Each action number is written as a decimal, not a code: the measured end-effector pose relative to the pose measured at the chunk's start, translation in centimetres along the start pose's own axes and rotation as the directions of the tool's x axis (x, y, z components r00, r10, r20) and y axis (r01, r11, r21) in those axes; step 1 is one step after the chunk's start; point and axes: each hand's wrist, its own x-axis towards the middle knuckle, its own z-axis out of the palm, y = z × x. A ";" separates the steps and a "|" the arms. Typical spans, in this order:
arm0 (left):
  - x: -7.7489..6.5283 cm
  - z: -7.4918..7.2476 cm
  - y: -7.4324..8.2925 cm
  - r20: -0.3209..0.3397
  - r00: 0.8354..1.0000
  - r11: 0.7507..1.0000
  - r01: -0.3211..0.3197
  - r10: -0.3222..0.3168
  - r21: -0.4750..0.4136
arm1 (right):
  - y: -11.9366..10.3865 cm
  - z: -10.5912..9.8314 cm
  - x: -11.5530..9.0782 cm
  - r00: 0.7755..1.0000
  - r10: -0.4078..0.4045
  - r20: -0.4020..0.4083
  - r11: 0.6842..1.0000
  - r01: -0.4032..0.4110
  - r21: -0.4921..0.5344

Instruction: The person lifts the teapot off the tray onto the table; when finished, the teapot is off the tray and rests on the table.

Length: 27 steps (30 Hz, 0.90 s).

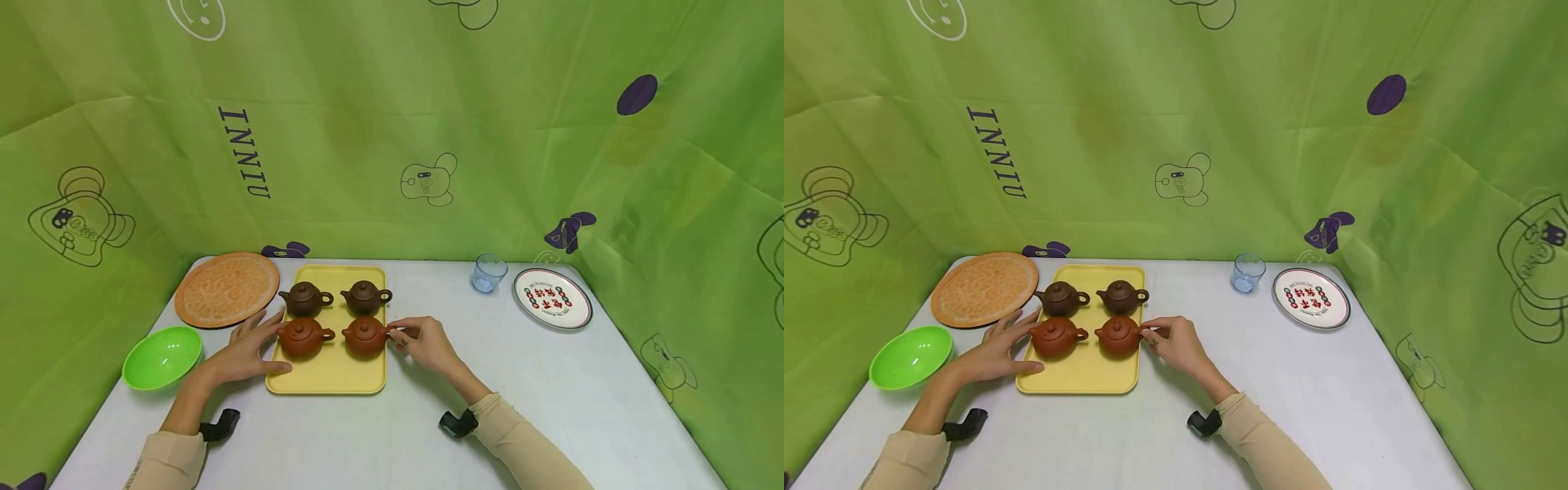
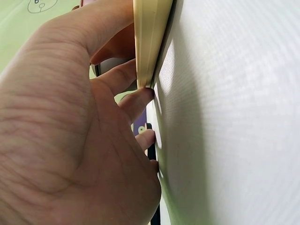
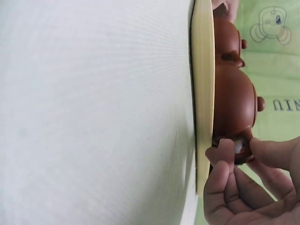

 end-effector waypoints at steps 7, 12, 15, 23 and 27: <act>0.0 0.1 -0.1 0.004 1.000 1.000 0.017 -0.017 -0.004 | 0.0 -0.1 -0.1 1.000 0.001 -0.009 1.000 -0.001 0.020; 0.0 0.2 -0.1 0.008 1.000 1.000 0.030 -0.030 -0.008 | 0.0 -0.4 -0.1 0.999 0.021 -0.025 0.998 -0.020 0.059; 0.0 0.1 -0.1 0.005 1.000 1.000 0.020 -0.020 -0.010 | 0.0 -0.8 -0.1 0.999 0.018 -0.043 0.998 -0.015 0.066; 0.0 0.1 0.0 0.000 1.000 1.000 0.013 -0.013 -0.007 | 0.4 -2.6 -0.1 0.995 0.049 -0.091 0.997 -0.043 0.067; 0.0 0.1 0.0 -0.001 1.000 1.000 0.016 -0.016 -0.006 | 0.7 -3.6 0.0 0.991 0.063 -0.118 0.996 -0.055 0.072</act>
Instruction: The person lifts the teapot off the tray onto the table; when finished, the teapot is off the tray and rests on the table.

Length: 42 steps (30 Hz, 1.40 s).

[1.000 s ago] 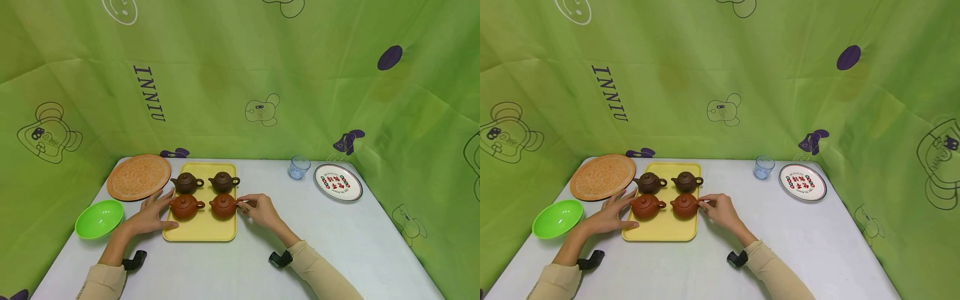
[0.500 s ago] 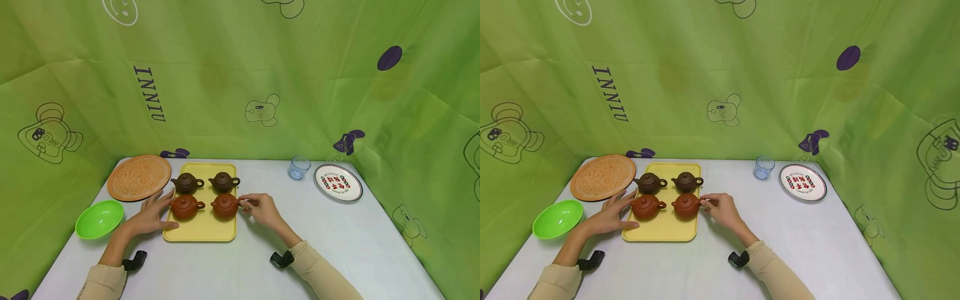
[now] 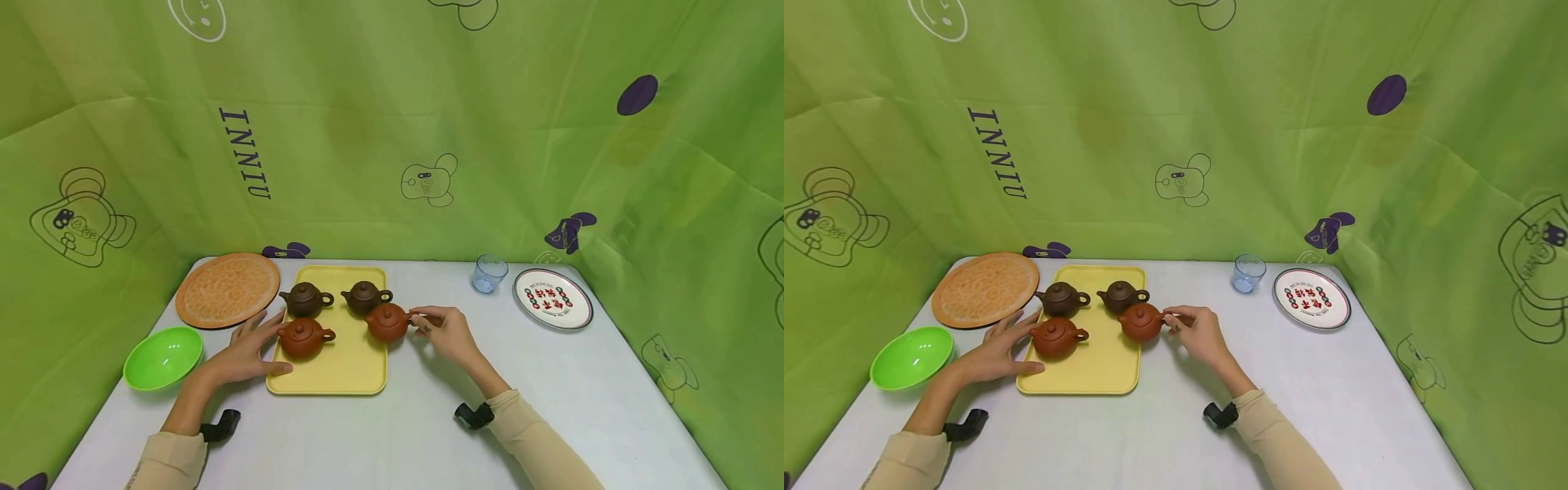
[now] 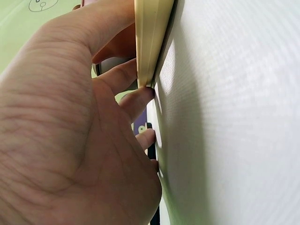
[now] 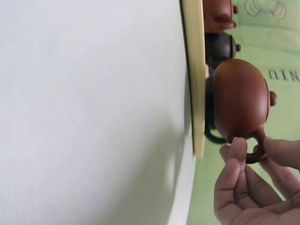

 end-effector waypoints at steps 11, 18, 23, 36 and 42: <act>0.0 0.1 -0.1 -0.002 1.000 1.000 0.011 -0.011 0.010 | 1.6 -2.1 0.9 0.998 0.011 -0.056 1.000 -0.010 0.014; 0.1 0.1 -0.2 -0.003 1.000 1.000 0.008 -0.008 0.010 | 2.7 -3.1 1.4 0.996 0.042 -0.073 0.998 -0.039 0.040; 0.1 0.1 -0.2 -0.006 1.000 1.000 0.007 -0.007 0.010 | 3.1 -3.6 1.8 0.993 0.070 -0.093 0.997 -0.066 0.046; 0.2 0.1 -0.3 -0.002 1.000 1.000 0.021 -0.021 0.000 | 3.7 -3.9 2.6 0.979 0.104 -0.175 0.994 -0.107 -0.011; 0.3 0.3 -0.5 -0.001 1.000 1.000 0.017 -0.017 -0.004 | 4.0 -4.0 2.9 0.975 0.123 -0.186 0.991 -0.129 -0.023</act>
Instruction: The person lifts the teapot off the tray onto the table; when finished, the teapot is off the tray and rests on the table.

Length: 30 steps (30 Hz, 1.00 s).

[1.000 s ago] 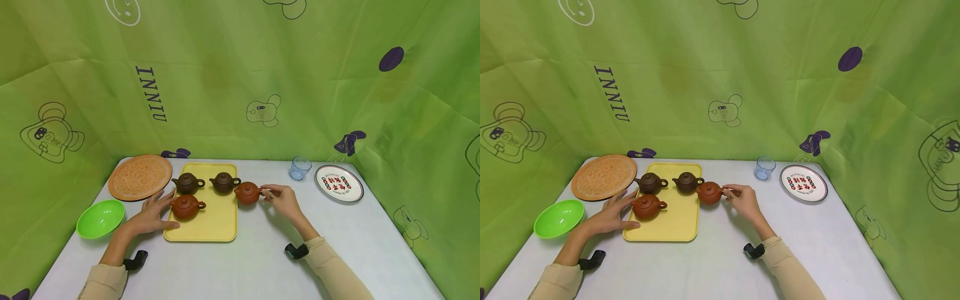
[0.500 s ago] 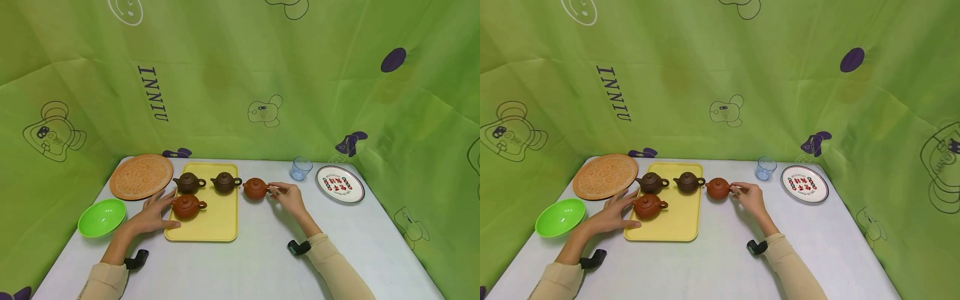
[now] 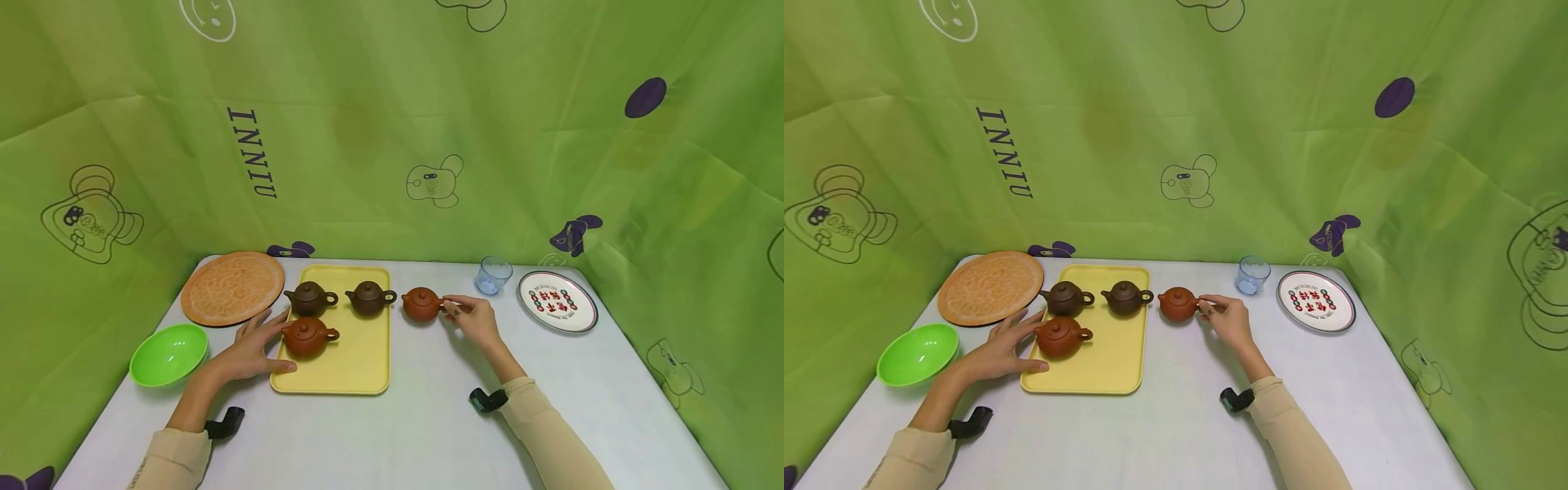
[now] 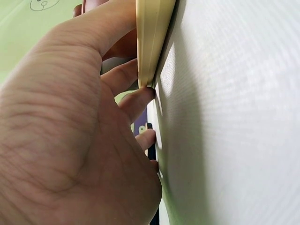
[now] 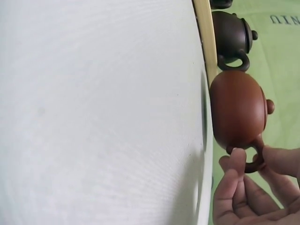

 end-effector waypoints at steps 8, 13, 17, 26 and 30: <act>-0.1 -0.1 0.2 0.002 1.000 1.000 0.000 0.000 -0.006 | 0.1 0.1 0.2 1.000 0.030 0.003 0.999 -0.030 0.015; -0.2 -0.2 0.3 0.004 1.000 1.000 0.002 -0.002 -0.004 | 0.0 0.1 0.1 1.000 0.026 -0.002 0.999 -0.026 0.020; -0.2 -0.2 0.4 0.004 1.000 1.000 0.002 -0.002 -0.007 | 0.0 0.1 0.1 1.000 0.023 -0.002 0.999 -0.023 0.031; -0.2 -0.2 0.3 0.002 1.000 1.000 -0.002 0.002 -0.007 | 0.1 0.1 0.3 0.999 0.046 0.004 0.998 -0.046 0.032; -0.1 -0.1 0.2 0.004 1.000 1.000 0.006 -0.006 -0.002 | 0.1 0.0 0.3 0.998 0.061 0.009 0.997 -0.061 0.038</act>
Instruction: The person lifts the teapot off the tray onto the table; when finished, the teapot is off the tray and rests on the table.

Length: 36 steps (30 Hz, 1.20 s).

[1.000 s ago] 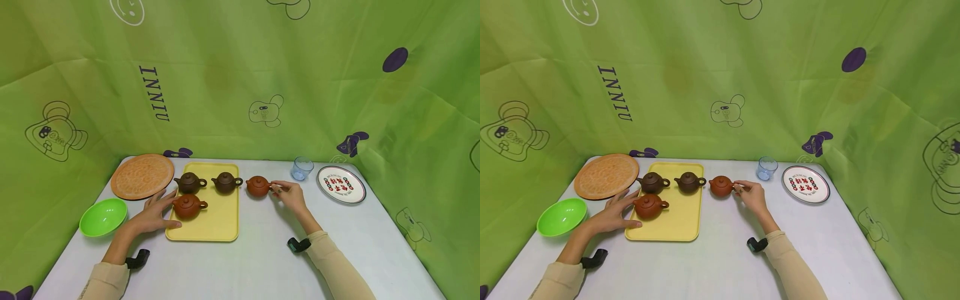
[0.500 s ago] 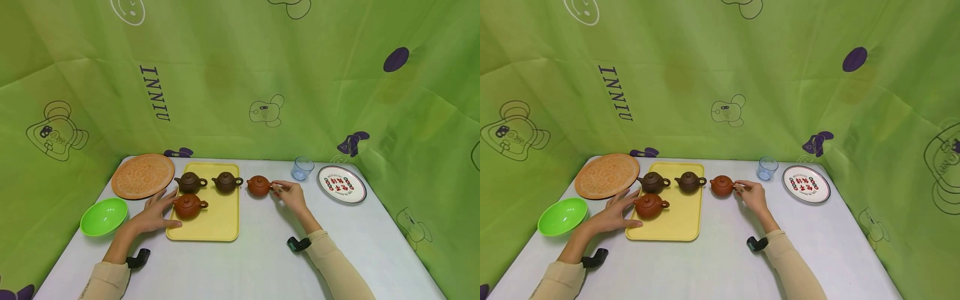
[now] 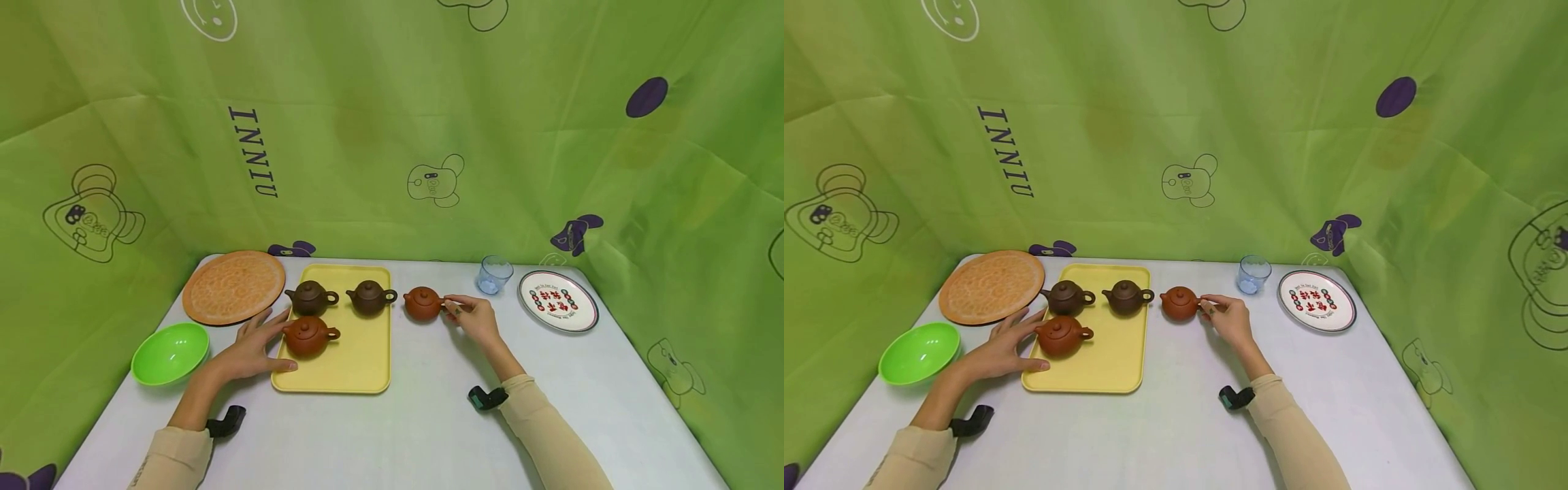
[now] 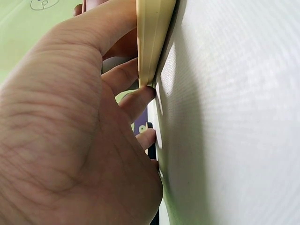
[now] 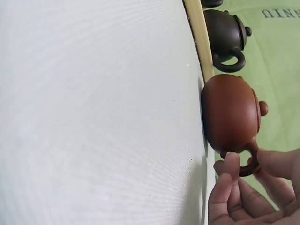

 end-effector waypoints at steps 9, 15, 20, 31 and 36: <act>0.0 0.1 -0.1 -0.001 1.000 1.000 0.005 -0.005 0.005 | 0.0 0.1 0.0 1.000 0.005 0.002 1.000 -0.005 0.019; 0.0 0.1 -0.1 0.000 1.000 1.000 0.004 -0.004 0.005 | 0.3 0.2 0.2 1.000 0.005 -0.002 1.000 -0.005 0.025; 0.0 0.0 0.0 0.003 1.000 1.000 0.007 -0.007 0.004 | 0.4 0.3 0.2 1.000 -0.016 -0.013 1.000 0.016 0.018; 0.0 0.0 0.1 0.004 1.000 1.000 0.006 -0.006 0.007 | 0.6 0.6 -0.1 0.994 -0.105 -0.039 0.994 0.104 -0.040; 0.0 0.1 0.0 0.007 1.000 1.000 0.011 -0.011 0.004 | 0.6 0.7 -0.1 0.988 -0.141 -0.058 0.987 0.135 -0.088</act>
